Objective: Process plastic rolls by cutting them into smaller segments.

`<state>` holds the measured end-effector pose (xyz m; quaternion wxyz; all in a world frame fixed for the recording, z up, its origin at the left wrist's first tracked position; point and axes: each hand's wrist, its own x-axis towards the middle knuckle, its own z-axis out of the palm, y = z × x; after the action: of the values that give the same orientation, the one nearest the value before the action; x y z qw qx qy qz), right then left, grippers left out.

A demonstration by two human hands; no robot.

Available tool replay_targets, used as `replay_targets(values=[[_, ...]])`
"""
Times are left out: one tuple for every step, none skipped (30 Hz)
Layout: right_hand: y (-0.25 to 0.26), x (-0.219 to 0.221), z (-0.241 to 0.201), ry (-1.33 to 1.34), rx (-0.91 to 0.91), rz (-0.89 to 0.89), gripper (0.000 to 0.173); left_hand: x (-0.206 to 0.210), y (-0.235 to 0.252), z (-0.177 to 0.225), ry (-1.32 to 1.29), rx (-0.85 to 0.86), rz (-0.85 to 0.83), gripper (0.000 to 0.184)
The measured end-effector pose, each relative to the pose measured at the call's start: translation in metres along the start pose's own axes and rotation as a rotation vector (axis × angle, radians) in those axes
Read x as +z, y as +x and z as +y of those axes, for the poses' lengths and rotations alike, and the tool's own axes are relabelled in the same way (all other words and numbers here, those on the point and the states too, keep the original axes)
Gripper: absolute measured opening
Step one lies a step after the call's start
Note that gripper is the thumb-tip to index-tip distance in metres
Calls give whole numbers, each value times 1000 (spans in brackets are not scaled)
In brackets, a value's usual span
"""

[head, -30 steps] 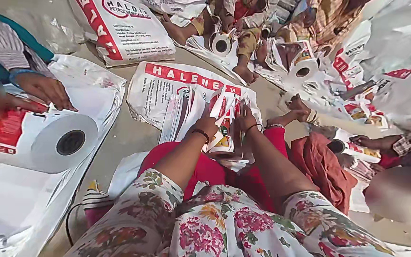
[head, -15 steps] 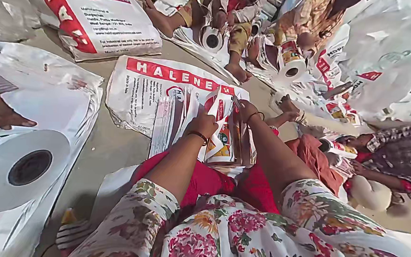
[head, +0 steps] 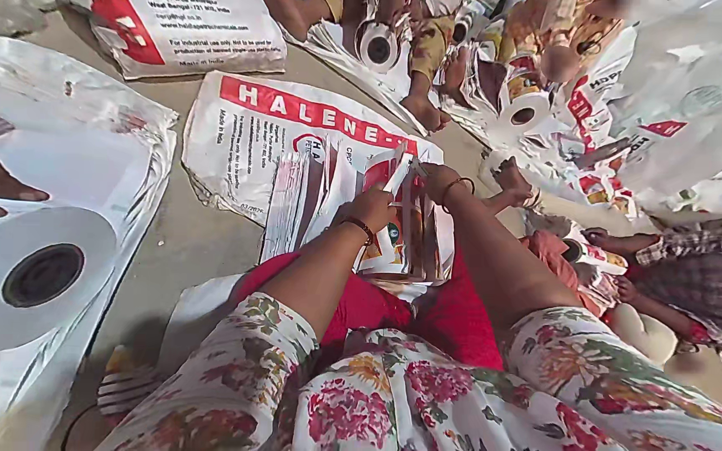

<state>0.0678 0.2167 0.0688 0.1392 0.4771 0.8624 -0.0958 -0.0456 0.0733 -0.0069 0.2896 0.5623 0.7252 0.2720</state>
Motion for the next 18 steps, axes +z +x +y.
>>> replay_targets(values=[[-2, -3, -1, -12, -5, -15, 42, -3, 1, 2, -11, 1, 9, 29], [-5, -4, 0, -12, -11, -32, 42, -4, 0, 4, -24, -11, 16, 29], [-10, -6, 1, 1, -15, -50, 42, -7, -2, 4, -36, -29, 24, 29], [-15, -8, 3, 38, -11, -76, 44, -9, -3, 4, -41, -56, 37, 29], [-21, -10, 4, 85, -1, -105, 44, -11, -6, 2, -38, -97, 43, 29], [-26, -11, 6, 145, 23, -135, 46, -13, -7, 0, -26, -140, 46, 30], [-31, -11, 9, 204, 49, -149, 46, -15, -8, -2, -11, -180, 42, 30], [-34, -9, 12, 252, 70, -135, 45, -16, -8, -6, 9, -206, 42, 31], [-34, -6, 15, 276, 87, -93, 45, -17, -7, -8, 17, -223, 40, 31], [-32, -4, 16, 283, 102, -43, 46, -18, -7, -9, 14, -234, 36, 31], [-27, -1, 16, 280, 123, -3, 47, -18, -7, -9, 5, -241, 40, 31], [-21, 2, 15, 277, 134, 34, 48, -19, -6, -9, -1, -247, 42, 31], [-17, 6, 13, 273, 140, 64, 50, -19, -7, -8, -1, -255, 43, 31], [-13, 11, 12, 272, 148, 82, 50, -18, -8, -7, -1, -262, 41, 31], [-9, 15, 12, 275, 151, 96, 49, -17, -9, -7, 1, -271, 44, 32], [-5, 16, 9, 277, 143, 109, 49, -18, -8, -8, -1, -279, 47, 32], [-1, 16, 4, 263, 132, 120, 48, -22, -7, -10, 1, -286, 45, 32], [-1, 15, -1, 244, 119, 121, 47, -24, -6, -13, -2, -287, 32, 34]])
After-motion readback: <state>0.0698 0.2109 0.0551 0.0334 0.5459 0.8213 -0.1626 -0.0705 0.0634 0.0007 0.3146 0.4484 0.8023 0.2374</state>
